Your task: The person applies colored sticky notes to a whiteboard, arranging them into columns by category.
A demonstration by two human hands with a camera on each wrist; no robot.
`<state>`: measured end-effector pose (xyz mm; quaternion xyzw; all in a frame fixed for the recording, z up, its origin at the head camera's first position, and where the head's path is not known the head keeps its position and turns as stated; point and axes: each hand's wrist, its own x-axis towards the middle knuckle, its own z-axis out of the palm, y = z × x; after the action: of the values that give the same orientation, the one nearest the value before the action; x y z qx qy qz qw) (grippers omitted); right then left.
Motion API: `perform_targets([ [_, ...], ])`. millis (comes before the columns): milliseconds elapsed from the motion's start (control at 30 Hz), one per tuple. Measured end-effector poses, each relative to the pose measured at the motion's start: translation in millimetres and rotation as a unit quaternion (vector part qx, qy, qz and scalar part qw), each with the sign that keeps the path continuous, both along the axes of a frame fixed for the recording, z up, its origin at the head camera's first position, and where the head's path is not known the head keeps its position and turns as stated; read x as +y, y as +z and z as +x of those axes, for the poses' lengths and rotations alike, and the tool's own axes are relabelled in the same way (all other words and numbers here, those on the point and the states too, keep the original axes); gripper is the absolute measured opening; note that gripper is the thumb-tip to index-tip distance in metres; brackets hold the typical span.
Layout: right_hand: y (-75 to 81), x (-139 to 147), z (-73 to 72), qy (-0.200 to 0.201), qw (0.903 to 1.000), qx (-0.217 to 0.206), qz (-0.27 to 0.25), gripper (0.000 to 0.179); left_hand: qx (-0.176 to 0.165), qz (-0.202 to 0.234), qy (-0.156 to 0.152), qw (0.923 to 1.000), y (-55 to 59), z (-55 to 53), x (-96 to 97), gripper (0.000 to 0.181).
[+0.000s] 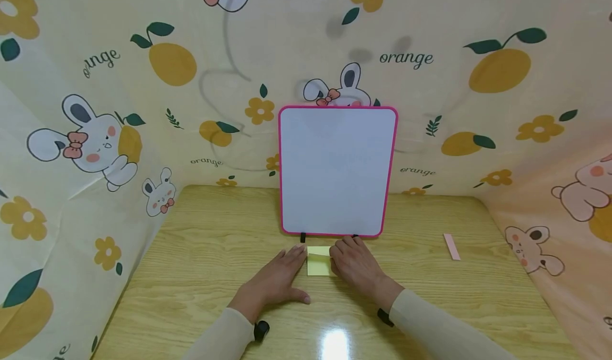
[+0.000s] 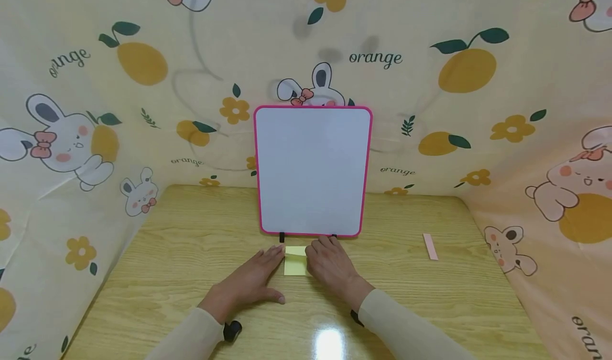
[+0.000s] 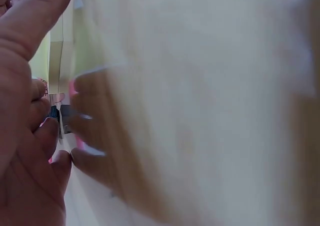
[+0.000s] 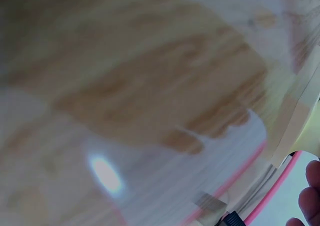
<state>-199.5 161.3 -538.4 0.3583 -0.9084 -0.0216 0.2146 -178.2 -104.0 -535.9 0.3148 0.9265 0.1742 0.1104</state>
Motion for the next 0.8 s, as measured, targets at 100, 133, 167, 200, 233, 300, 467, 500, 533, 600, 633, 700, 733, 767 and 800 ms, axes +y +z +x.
perform_targets([
  [100, 0.2, 0, 0.5, -0.001, 0.9998, 0.009, -0.016, 0.018, 0.005, 0.004, 0.000, 1.0000, -1.1, 5.0, -4.0, 0.110],
  [133, 0.4, 0, 0.6, -0.001, 0.9997, 0.011, -0.021, 0.018, 0.006, 0.004, 0.001, 1.0000, -1.0, 6.8, -5.0, 0.109],
  [167, 0.6, 0, 0.6, -0.002, 0.9996, 0.013, -0.025, 0.017, 0.005, 0.004, 0.002, 1.0000, -1.2, 8.5, -6.0, 0.107],
  [200, 0.6, 0, 0.6, -0.002, 0.9995, 0.015, -0.027, 0.017, 0.003, 0.006, 0.005, 1.0000, -0.6, 10.2, -6.7, 0.105],
  [233, 0.5, 0, 0.4, -0.004, 0.9995, 0.016, -0.029, 0.017, 0.002, 0.007, 0.005, 1.0000, 0.1, 11.8, -7.0, 0.103],
  [300, 0.4, -1, 0.1, -0.006, 0.9994, 0.013, -0.032, 0.017, 0.001, 0.007, 0.007, 1.0000, 1.4, 14.9, -7.2, 0.099],
  [467, 0.1, -1, -1.8, -0.013, 0.9993, 0.001, -0.036, 0.016, 0.009, 0.002, -0.011, 0.9999, 4.3, 21.4, -2.5, 0.091],
  [500, 0.0, -2, -2.1, -0.016, 0.9993, 0.000, -0.035, 0.016, 0.010, -0.001, -0.017, 0.9998, 4.4, 22.4, -1.0, 0.090],
  [533, 0.0, -2, -2.2, -0.018, 0.9993, -0.001, -0.034, 0.016, 0.011, -0.004, -0.022, 0.9997, 4.4, 23.3, 0.7, 0.089],
  [600, 0.5, -2, -2.1, -0.023, 0.9992, -0.004, -0.032, 0.015, 0.013, -0.011, -0.030, 0.9994, 4.8, 24.9, 4.1, 0.089],
  [633, 0.9, -2, -1.8, -0.025, 0.9992, -0.004, -0.031, 0.015, 0.016, -0.015, -0.034, 0.9992, 4.3, 25.3, 5.6, 0.089],
  [700, 1.7, -2, -1.1, -0.026, 0.9991, -0.004, -0.032, 0.014, 0.020, -0.024, -0.040, 0.9987, 3.3, 25.5, 8.1, 0.090],
  [733, 2.0, -2, -0.9, -0.025, 0.9991, -0.004, -0.033, 0.014, 0.022, -0.028, -0.042, 0.9985, 3.1, 25.6, 9.0, 0.090],
  [767, 2.2, -2, -0.9, -0.024, 0.9991, -0.002, -0.034, 0.014, 0.022, -0.032, -0.044, 0.9983, 2.8, 25.6, 9.5, 0.090],
  [800, 2.3, -2, -1.0, -0.023, 0.9991, -0.001, -0.035, 0.014, 0.023, -0.035, -0.046, 0.9981, 2.3, 25.2, 9.9, 0.091],
])
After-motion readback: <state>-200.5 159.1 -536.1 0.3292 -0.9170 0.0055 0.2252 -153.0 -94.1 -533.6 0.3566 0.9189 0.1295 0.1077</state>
